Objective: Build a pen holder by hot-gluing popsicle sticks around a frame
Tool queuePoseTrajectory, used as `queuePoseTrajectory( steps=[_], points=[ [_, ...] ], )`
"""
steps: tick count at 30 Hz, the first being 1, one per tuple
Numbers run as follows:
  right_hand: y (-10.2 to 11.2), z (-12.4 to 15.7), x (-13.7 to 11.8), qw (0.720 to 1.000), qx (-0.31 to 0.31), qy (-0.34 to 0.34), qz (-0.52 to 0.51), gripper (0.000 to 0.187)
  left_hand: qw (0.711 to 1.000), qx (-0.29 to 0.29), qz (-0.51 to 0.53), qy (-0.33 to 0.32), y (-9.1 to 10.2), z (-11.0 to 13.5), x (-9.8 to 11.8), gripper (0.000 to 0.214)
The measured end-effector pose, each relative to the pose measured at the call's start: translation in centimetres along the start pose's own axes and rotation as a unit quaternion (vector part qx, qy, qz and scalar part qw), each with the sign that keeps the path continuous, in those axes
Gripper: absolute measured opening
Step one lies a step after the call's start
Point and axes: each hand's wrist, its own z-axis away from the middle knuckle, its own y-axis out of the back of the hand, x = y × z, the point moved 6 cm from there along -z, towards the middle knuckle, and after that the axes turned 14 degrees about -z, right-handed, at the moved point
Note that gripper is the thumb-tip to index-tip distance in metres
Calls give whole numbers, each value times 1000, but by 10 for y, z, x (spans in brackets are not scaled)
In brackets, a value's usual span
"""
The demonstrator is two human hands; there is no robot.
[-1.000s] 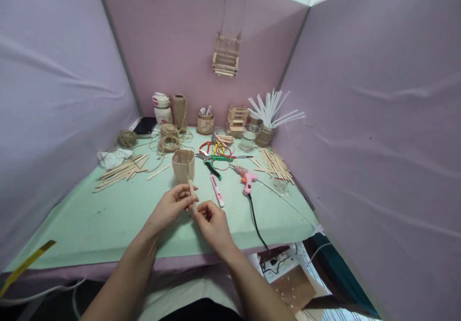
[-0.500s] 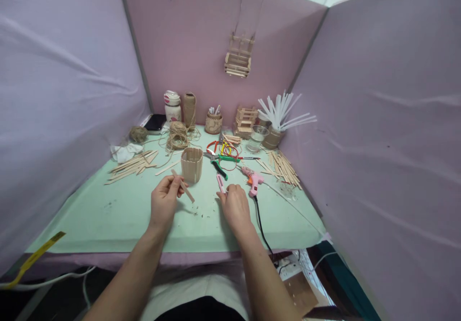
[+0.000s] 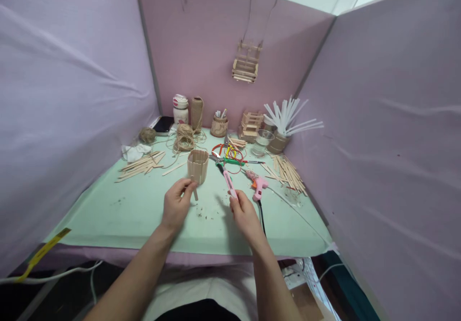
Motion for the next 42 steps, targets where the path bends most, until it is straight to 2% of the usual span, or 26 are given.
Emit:
queuePoseTrajectory(
  steps=[3, 5, 16, 26, 30, 33, 35, 38, 42],
  points=[
    [-7, 5, 2, 995, -19, -13, -93, 37, 998, -22, -19, -60, -6, 1, 5, 15],
    [-9, 7, 3, 993, -16, -8, -117, 38, 997, -32, -28, -71, -9, 1, 5, 15],
    [-13, 10, 8, 998, 34, 41, -13, 40, 989, -76, -117, -44, -21, 1, -10, 16],
    [-14, 17, -2, 995, 62, 61, 39, 35, 993, -67, -96, -35, -23, 3, -14, 16],
    [-18, 16, 0, 997, 52, 53, 20, 37, 995, -68, -67, -1, -24, 1, -19, 16],
    [-23, 17, -1, 998, 33, 51, 8, 39, 995, -78, -7, 61, -25, 0, -23, 13],
    [-26, 19, -3, 998, 23, 58, 7, 38, 983, -104, 81, 129, -29, 1, -27, 16],
    [-26, 20, -6, 997, 21, 68, 8, 36, 948, -138, 200, 207, -36, 5, -31, 25],
    [-26, 20, -4, 998, 20, 65, 11, 34, 936, -151, 229, 222, -40, 6, -32, 29]
  ],
)
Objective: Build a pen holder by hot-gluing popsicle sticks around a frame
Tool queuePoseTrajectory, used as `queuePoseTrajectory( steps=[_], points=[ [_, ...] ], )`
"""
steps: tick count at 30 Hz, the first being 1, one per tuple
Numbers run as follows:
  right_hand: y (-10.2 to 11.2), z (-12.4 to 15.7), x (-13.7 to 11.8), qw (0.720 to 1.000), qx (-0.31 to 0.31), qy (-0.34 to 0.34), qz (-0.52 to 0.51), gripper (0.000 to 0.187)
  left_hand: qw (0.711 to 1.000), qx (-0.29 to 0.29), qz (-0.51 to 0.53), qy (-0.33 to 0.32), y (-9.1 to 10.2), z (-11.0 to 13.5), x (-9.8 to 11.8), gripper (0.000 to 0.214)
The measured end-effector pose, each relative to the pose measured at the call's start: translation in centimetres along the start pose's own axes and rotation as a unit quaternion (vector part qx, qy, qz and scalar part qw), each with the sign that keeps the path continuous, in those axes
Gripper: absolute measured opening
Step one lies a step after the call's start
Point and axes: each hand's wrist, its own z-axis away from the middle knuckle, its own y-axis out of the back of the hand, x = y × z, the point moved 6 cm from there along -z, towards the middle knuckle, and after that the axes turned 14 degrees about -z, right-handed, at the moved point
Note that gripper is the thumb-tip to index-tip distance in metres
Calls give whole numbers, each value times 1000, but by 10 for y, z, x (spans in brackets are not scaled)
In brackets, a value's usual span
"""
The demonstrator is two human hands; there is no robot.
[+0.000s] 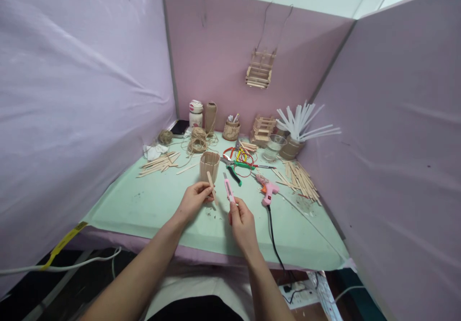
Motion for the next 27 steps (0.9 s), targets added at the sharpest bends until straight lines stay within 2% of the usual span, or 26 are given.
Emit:
queuePoseTrajectory(
  steps=[3, 6, 10, 13, 16, 19, 27],
  points=[
    [0, 0, 3, 1000, 0, -6, -2, 32, 999, -4, -33, -14, 0, 1, 1, 26],
    [1, 1, 4, 1000, 9, -10, 4, 33, 989, 14, -125, -74, 1, 4, 8, 23],
    [5, 4, -3, 997, 33, 40, 48, 33, 937, 75, -273, -205, 3, 12, 24, 17],
    [5, 7, -13, 989, 41, 114, 81, 40, 900, 91, -341, -256, 0, 17, 28, 15],
    [2, 9, -22, 981, 27, 162, 103, 42, 881, 90, -377, -272, -3, 17, 26, 14],
    [0, 11, -28, 974, 15, 182, 131, 43, 873, 86, -390, -279, -5, 17, 24, 15],
    [1, 14, -37, 953, 5, 188, 237, 45, 864, 79, -406, -286, -8, 18, 24, 14]
  ],
)
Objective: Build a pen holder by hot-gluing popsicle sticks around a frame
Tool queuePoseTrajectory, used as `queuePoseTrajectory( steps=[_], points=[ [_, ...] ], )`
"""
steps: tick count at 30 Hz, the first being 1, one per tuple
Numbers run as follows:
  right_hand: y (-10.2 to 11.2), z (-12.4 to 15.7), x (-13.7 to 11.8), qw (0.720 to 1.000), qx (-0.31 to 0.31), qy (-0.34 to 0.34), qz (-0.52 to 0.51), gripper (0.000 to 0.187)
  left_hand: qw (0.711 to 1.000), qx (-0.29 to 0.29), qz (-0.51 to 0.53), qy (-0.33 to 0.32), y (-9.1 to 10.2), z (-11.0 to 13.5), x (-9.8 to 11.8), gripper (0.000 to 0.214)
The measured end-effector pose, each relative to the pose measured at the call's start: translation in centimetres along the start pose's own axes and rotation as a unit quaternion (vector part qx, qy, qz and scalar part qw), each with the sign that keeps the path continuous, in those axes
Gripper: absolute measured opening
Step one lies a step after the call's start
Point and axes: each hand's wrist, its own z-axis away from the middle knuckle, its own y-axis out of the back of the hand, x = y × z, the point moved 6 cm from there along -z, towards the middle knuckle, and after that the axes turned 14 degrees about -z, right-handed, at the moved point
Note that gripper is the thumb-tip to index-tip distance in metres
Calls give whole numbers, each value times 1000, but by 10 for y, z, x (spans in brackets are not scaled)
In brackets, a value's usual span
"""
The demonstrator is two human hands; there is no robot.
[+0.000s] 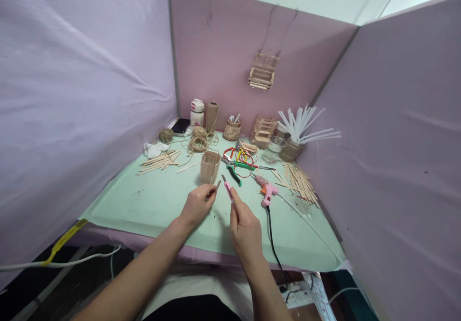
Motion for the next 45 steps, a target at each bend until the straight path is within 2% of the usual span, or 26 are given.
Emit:
queuePoseTrajectory(
  steps=[25, 31, 38, 41, 45],
  points=[
    [-1, 0, -12, 991, -39, 1, 124, 43, 1000, -17, -8, 8, -1, 1, 1, 15],
    [2, -3, -16, 989, -41, 9, 139, 44, 997, -31, 69, 8, 2, -2, 2, 25],
    [1, -1, -18, 990, -44, 20, 134, 43, 975, -72, 194, 77, -2, -7, -6, 25],
    [0, -1, -19, 990, -48, 24, 131, 43, 971, -73, 200, 105, -3, -7, -7, 24],
    [0, -1, -20, 989, -53, 21, 134, 43, 973, -57, 194, 110, 0, -6, -6, 22]
  ],
)
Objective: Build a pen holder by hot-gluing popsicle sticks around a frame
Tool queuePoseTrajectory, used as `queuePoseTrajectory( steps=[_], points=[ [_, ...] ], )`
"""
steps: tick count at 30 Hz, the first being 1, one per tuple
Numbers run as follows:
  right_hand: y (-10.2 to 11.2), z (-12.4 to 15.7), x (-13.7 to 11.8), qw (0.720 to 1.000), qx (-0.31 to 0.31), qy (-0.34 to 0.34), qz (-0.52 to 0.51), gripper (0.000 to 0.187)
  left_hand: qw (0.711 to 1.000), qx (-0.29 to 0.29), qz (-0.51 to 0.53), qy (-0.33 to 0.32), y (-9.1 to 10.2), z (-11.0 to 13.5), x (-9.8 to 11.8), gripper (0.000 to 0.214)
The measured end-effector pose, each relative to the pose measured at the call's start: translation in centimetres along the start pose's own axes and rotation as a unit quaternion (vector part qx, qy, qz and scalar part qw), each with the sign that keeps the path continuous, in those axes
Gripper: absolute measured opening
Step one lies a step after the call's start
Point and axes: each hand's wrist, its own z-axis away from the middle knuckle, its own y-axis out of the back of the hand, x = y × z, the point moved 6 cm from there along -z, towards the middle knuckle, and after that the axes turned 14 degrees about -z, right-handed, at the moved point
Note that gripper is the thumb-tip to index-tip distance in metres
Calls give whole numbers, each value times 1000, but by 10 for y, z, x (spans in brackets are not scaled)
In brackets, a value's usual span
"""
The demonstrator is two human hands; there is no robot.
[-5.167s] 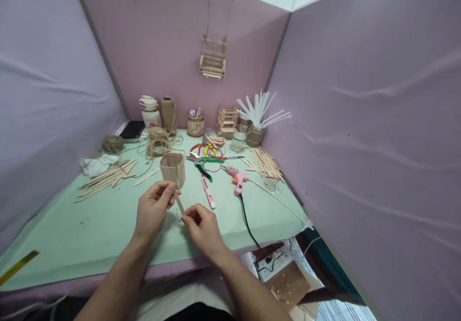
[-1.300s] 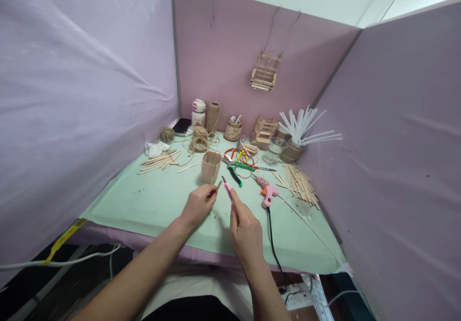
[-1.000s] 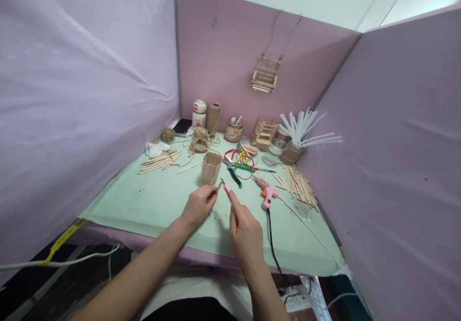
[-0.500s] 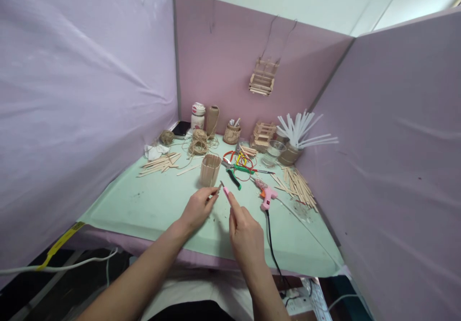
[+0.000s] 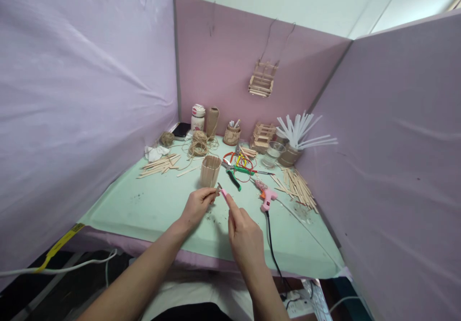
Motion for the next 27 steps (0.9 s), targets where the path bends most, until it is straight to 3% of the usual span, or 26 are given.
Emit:
queuePoseTrajectory(
  steps=[14, 22, 27],
  points=[
    [13, -12, 8, 1000, -3, 9, 16, 47, 999, -38, -7, -36, -1, -21, 9, 20],
    [12, -15, 12, 1000, -8, 13, 13, 46, 998, -62, 9, -12, -5, -25, -8, 20],
    [9, -16, 18, 1000, -18, 0, -10, 46, 993, -107, 52, 15, -9, -23, -15, 20]
  ],
)
